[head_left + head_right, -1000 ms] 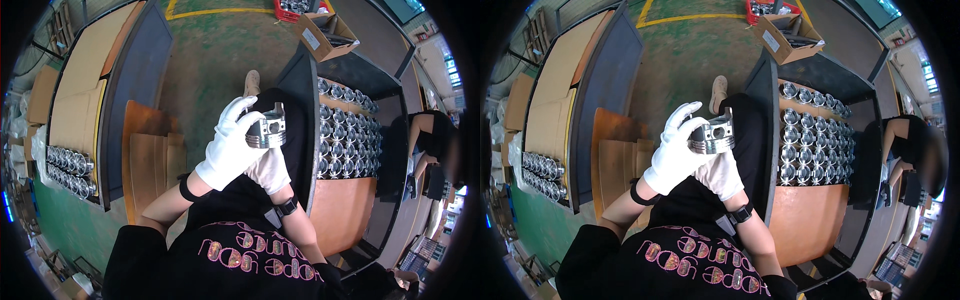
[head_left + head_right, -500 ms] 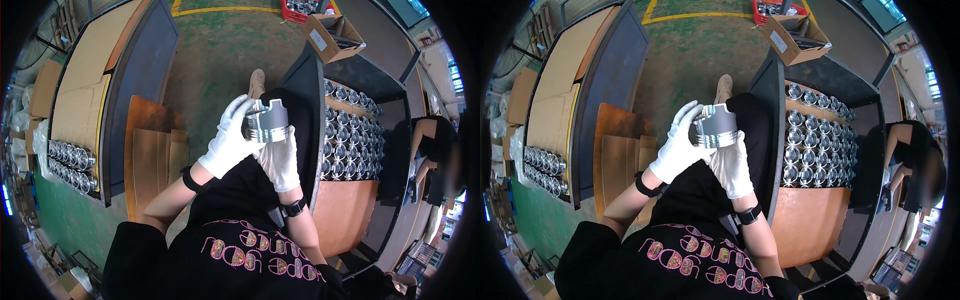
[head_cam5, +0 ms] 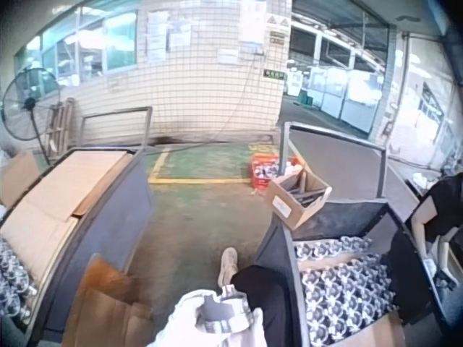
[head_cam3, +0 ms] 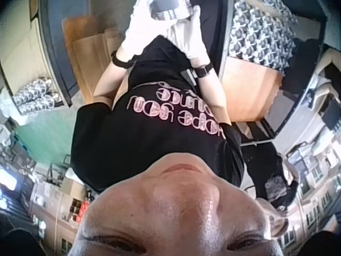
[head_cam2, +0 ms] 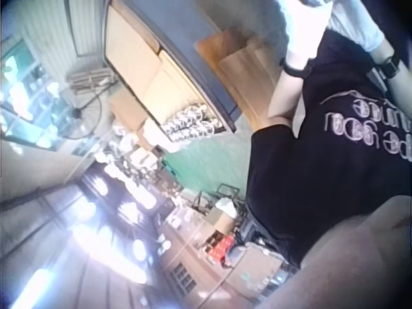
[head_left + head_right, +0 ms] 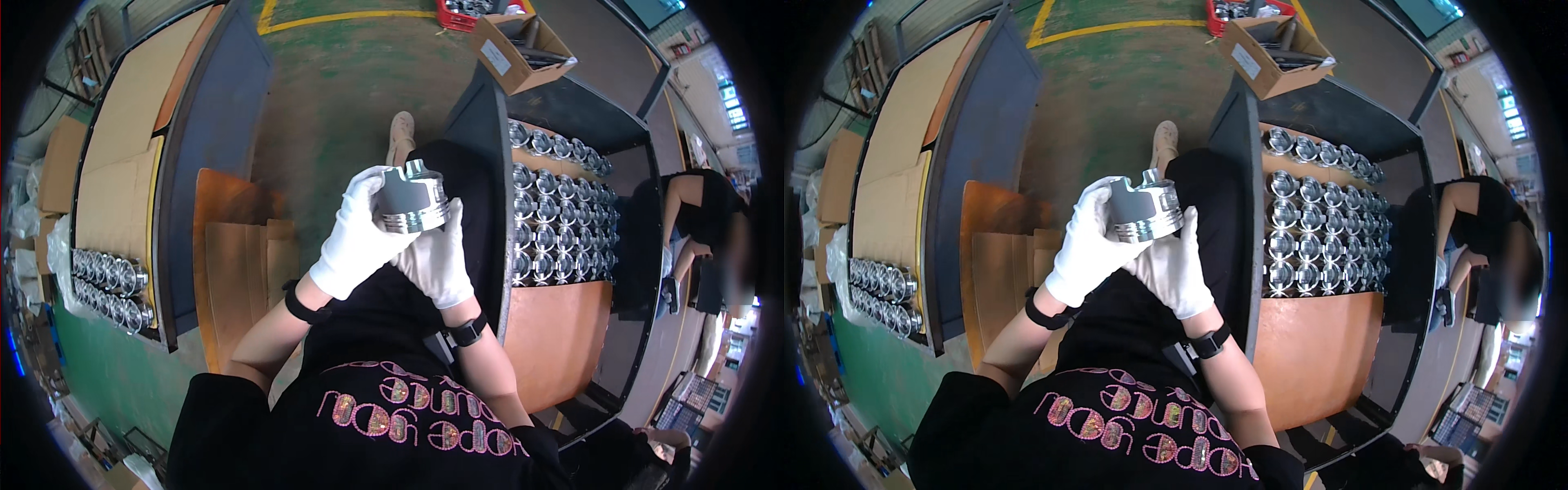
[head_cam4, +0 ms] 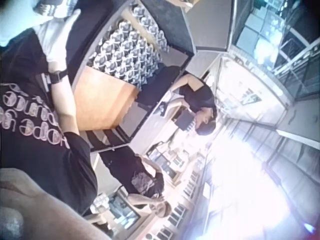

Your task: Sort and arrange metal pistons within a storage bin, using cardboard dividers.

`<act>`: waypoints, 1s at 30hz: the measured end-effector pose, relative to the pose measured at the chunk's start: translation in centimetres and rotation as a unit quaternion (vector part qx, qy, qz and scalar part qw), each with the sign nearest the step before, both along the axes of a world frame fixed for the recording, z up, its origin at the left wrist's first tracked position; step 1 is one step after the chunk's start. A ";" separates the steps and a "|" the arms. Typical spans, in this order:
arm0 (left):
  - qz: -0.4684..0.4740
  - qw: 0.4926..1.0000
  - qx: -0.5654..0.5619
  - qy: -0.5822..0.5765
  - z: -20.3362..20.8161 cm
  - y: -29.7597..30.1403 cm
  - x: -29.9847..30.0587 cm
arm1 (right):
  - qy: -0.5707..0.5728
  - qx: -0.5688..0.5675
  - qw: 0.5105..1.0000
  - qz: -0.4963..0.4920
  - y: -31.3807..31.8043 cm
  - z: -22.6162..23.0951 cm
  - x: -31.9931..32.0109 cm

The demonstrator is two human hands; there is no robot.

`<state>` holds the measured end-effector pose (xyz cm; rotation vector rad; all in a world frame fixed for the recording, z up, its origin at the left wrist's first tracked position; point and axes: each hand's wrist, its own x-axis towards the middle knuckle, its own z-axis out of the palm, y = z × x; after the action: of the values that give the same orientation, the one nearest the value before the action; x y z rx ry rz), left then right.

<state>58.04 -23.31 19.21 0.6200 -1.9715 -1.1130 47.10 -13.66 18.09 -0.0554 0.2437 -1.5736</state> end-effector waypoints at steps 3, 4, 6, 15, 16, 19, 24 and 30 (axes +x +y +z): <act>-0.037 0.997 0.072 0.001 -0.3 -0.1 0.5 | -0.026 -0.007 0.999 0.018 0.4 0.3 0.0; -0.051 0.992 0.111 0.015 -0.4 -0.2 0.6 | 0.010 -0.005 1.000 0.007 0.5 0.1 -0.2; -0.049 0.996 0.068 -0.038 0.4 -0.6 1.0 | 0.073 0.014 0.997 -0.017 0.7 0.3 -0.1; -0.026 0.997 -0.008 -0.078 0.7 -0.2 1.3 | 0.011 0.020 1.000 0.013 0.6 0.9 -0.2; -0.030 0.995 0.023 -0.089 0.4 -0.4 1.3 | 0.053 0.001 0.999 0.000 0.6 0.4 -0.4; -0.020 0.994 0.003 -0.110 -2.0 -0.5 1.3 | 0.201 0.108 0.962 -0.150 0.6 0.9 0.7; -0.012 0.986 0.080 -0.144 -3.7 0.1 0.9 | 0.627 0.203 0.696 -0.286 -0.8 -0.1 1.9; -0.005 0.974 0.193 -0.121 -4.9 0.0 1.9 | 0.685 0.216 0.636 -0.284 -0.7 -0.2 2.0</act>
<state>59.90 -23.33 14.33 0.9912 -1.9708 -1.5047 49.10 -14.31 17.87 -0.8991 2.0056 -1.7195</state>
